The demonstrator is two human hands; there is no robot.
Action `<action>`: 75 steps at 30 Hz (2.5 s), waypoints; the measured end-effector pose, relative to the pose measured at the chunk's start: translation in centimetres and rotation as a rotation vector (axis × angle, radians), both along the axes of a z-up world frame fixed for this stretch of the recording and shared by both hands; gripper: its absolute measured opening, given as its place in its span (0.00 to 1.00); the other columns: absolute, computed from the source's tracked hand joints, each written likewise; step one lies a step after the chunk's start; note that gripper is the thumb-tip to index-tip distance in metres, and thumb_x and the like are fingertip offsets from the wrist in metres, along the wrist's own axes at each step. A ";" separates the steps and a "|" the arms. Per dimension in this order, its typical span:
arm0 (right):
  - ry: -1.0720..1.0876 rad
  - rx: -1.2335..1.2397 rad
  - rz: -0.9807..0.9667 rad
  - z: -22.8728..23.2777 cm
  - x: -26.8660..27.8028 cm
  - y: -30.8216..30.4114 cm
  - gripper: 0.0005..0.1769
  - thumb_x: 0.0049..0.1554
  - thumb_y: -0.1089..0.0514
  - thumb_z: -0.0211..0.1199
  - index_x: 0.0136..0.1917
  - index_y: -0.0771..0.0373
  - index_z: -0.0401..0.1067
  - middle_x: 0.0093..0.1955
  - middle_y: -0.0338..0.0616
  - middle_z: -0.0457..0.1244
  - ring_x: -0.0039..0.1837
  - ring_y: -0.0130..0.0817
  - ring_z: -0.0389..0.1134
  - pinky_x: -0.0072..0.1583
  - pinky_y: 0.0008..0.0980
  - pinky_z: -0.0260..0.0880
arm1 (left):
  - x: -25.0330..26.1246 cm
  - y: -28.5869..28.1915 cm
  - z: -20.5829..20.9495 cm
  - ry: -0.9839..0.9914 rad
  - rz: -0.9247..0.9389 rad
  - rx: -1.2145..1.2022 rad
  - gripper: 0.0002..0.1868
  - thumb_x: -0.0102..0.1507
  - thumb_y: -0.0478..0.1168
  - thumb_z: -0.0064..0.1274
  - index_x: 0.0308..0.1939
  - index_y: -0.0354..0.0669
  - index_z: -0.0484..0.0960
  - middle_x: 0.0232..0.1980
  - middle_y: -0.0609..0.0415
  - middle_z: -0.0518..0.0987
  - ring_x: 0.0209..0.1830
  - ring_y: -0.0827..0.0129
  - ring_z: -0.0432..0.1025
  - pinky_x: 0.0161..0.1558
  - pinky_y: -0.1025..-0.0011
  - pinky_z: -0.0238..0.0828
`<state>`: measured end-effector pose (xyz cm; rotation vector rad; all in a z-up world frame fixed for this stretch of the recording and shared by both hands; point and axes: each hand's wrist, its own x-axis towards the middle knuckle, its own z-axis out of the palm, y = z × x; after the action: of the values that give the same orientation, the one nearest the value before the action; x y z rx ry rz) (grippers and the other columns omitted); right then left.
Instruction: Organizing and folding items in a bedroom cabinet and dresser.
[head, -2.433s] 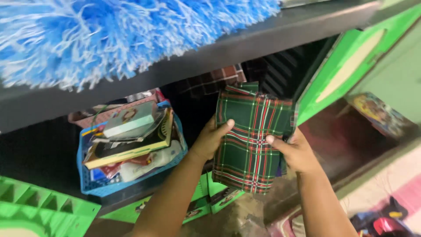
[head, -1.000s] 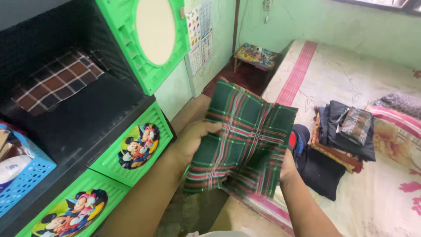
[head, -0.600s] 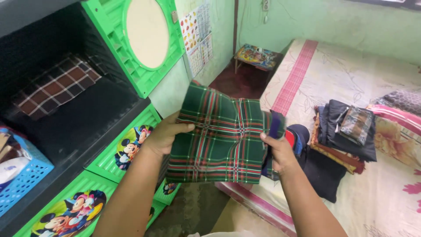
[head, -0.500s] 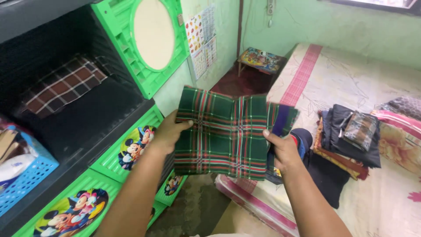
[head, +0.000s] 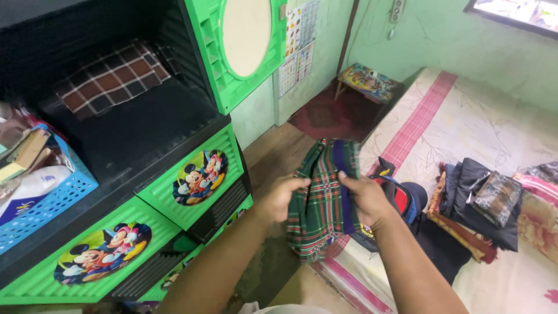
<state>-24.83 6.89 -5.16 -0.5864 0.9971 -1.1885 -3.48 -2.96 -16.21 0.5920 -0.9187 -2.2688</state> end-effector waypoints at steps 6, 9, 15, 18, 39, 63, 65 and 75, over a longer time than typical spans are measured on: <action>-0.245 0.087 -0.026 1.0 -3.5 1.5 0.25 0.64 0.46 0.51 0.64 0.68 0.69 0.58 0.56 0.69 0.57 0.51 0.73 0.60 0.54 0.72 | 5.6 -0.9 7.8 -0.024 -0.029 0.174 0.20 0.63 0.48 0.52 0.49 0.34 0.80 0.43 0.45 0.84 0.40 0.56 0.80 0.48 0.54 0.78; -0.198 0.130 -0.063 1.2 -4.8 2.0 0.26 0.63 0.45 0.51 0.64 0.66 0.69 0.57 0.55 0.69 0.56 0.50 0.73 0.59 0.55 0.73 | 7.7 -0.8 10.2 -0.003 0.049 0.121 0.20 0.62 0.46 0.50 0.50 0.34 0.80 0.44 0.44 0.85 0.42 0.56 0.80 0.51 0.55 0.78; -0.081 0.101 -0.096 0.8 -4.2 0.8 0.24 0.64 0.45 0.53 0.63 0.66 0.69 0.56 0.55 0.69 0.54 0.48 0.73 0.58 0.55 0.74 | 6.9 -0.6 9.7 0.074 -0.014 0.017 0.19 0.62 0.43 0.50 0.51 0.32 0.79 0.43 0.44 0.84 0.41 0.57 0.80 0.51 0.56 0.77; 0.126 0.192 -0.131 1.1 -0.8 -0.3 0.25 0.65 0.44 0.55 0.61 0.69 0.70 0.55 0.55 0.68 0.52 0.47 0.71 0.57 0.53 0.74 | 3.2 -1.1 1.8 -0.034 0.050 -0.126 0.21 0.65 0.40 0.54 0.58 0.26 0.74 0.47 0.40 0.79 0.45 0.57 0.75 0.52 0.57 0.72; 0.051 -0.012 0.084 1.3 5.2 -0.6 0.31 0.58 0.42 0.63 0.65 0.66 0.69 0.58 0.50 0.69 0.57 0.37 0.73 0.57 0.36 0.75 | -3.0 8.0 9.3 -0.723 0.245 -1.073 0.52 0.64 0.44 0.47 0.83 0.41 0.31 0.86 0.35 0.30 0.86 0.39 0.25 0.77 0.43 0.23; 0.786 -0.505 0.731 11.6 -2.5 3.3 0.46 0.49 0.51 0.74 0.75 0.65 0.58 0.70 0.44 0.64 0.68 0.30 0.63 0.68 0.33 0.62 | 4.9 0.1 16.7 -0.196 -0.193 -0.701 0.27 0.69 0.48 0.54 0.67 0.34 0.75 0.58 0.53 0.81 0.57 0.72 0.71 0.62 0.68 0.68; 0.877 -0.399 0.714 8.6 -5.3 3.1 0.41 0.51 0.50 0.74 0.72 0.66 0.64 0.66 0.49 0.67 0.65 0.35 0.65 0.67 0.36 0.65 | 5.7 0.3 18.5 -0.164 -0.118 -0.735 0.27 0.69 0.47 0.52 0.69 0.37 0.72 0.61 0.56 0.79 0.59 0.74 0.70 0.64 0.71 0.65; -0.170 -0.491 0.114 1.5 -4.8 1.3 0.55 0.39 0.49 0.80 0.74 0.73 0.62 0.72 0.56 0.62 0.70 0.49 0.65 0.71 0.48 0.63 | 6.0 0.1 22.4 0.149 0.233 -0.608 0.25 0.71 0.47 0.50 0.69 0.40 0.71 0.61 0.55 0.80 0.60 0.70 0.73 0.65 0.65 0.68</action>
<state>-29.67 8.21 -3.69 -0.8974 0.5170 -1.3627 2.49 -2.81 6.16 0.2365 -1.3071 -1.6782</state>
